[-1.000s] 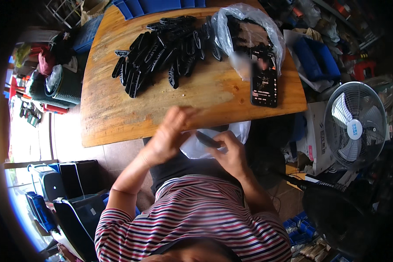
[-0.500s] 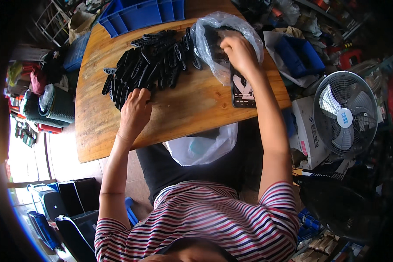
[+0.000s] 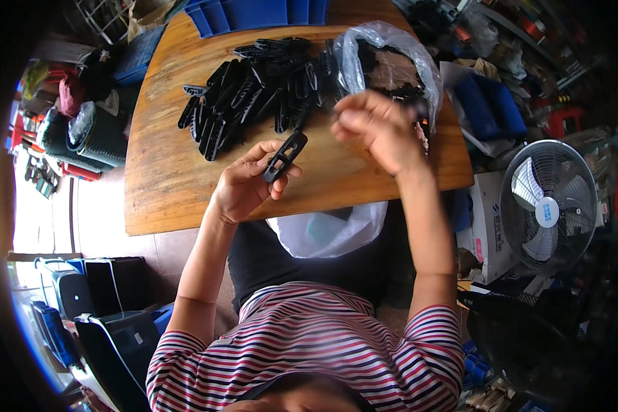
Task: The person sorts and inspects black plastic industrial parts by hand on a wooden workbench.
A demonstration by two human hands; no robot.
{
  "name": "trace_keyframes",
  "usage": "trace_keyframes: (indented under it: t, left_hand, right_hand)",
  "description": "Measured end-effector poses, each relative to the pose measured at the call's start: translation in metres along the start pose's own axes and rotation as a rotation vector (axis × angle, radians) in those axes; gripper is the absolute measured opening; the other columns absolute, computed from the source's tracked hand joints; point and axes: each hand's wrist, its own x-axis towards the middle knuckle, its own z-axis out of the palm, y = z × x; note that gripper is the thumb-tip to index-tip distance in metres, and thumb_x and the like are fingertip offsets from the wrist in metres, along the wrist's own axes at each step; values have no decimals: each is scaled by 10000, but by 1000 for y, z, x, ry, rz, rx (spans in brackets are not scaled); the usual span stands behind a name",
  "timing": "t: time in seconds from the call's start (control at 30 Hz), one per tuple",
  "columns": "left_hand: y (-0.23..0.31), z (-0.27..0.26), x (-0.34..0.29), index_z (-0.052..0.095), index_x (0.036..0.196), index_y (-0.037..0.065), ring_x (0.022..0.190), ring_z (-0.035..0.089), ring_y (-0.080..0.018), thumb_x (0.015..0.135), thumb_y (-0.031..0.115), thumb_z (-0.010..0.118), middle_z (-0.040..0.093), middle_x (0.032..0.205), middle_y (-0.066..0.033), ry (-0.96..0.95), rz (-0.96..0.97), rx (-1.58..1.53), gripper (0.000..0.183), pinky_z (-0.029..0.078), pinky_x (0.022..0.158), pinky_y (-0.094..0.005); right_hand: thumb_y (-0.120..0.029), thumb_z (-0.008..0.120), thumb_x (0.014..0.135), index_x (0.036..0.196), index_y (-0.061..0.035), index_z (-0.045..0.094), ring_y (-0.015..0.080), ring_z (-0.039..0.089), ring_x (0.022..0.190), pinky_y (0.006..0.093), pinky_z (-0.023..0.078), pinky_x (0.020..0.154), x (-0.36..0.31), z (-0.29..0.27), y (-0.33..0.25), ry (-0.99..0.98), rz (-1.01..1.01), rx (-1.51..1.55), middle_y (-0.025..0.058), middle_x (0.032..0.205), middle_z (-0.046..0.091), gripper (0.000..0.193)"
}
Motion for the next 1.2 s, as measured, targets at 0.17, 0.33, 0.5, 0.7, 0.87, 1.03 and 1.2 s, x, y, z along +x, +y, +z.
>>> trace_keyframes:
  t: [0.17, 0.33, 0.5, 0.7, 0.87, 1.03, 1.2]
  left_hand:
    - [-8, 5, 4, 395, 1237, -11, 768, 606, -194, 893, 158, 465, 562, 1065, -268, -119, -47, -129, 389, 495, 705, -280]
    - [-14, 7, 1, 410, 1225, -11, 738, 586, -170, 885, 179, 480, 576, 1059, -241, -83, -47, -91, 397, 478, 662, -256]
    - [-16, 6, -3, 425, 1203, -19, 715, 574, -158, 883, 194, 477, 592, 1026, -235, -112, -70, -97, 387, 473, 644, -256]
    - [-21, 7, -4, 437, 1174, 7, 686, 600, -170, 847, 165, 474, 599, 953, -148, -19, -96, -37, 365, 492, 621, -274]
    - [-22, 16, -10, 432, 1209, 5, 750, 599, -177, 819, 116, 485, 580, 985, -106, 50, -65, 73, 409, 495, 672, -290]
    - [-23, 29, -14, 431, 1234, 3, 896, 587, -183, 765, 52, 521, 574, 1028, -101, 25, 35, 255, 481, 487, 797, -310]
    - [-26, 36, -13, 495, 1102, 19, 943, 562, -147, 742, -41, 580, 566, 1014, -58, 117, 17, 443, 375, 492, 821, -294]
  right_hand:
    - [-97, 590, 847, 998, -21, 581, 155, 636, 785, 253, 521, 739, -38, 36, 22, -66, 186, 311, 90, 889, 640, 169]
    - [-71, 624, 824, 991, -26, 578, 144, 622, 806, 242, 498, 733, -46, 39, 25, -84, 172, 343, 75, 883, 632, 179]
    - [-39, 632, 808, 986, -16, 570, 132, 589, 780, 242, 485, 709, -55, 49, 24, 52, 33, 19, 62, 864, 597, 190]
    - [19, 651, 754, 863, 2, 648, 153, 581, 805, 246, 468, 695, -63, 81, 9, 11, -473, -749, 78, 881, 584, 111]
    - [1, 662, 759, 862, 4, 646, 143, 572, 783, 245, 472, 686, -62, 74, 15, 67, -503, -843, 71, 877, 576, 105]
    - [-1, 662, 774, 868, 27, 635, 104, 543, 785, 230, 484, 678, -62, 71, 22, 60, -231, -324, 54, 907, 545, 102]
    - [5, 660, 767, 858, 0, 642, 97, 554, 812, 223, 457, 706, -64, 73, 27, 157, -331, -435, 35, 858, 569, 93]
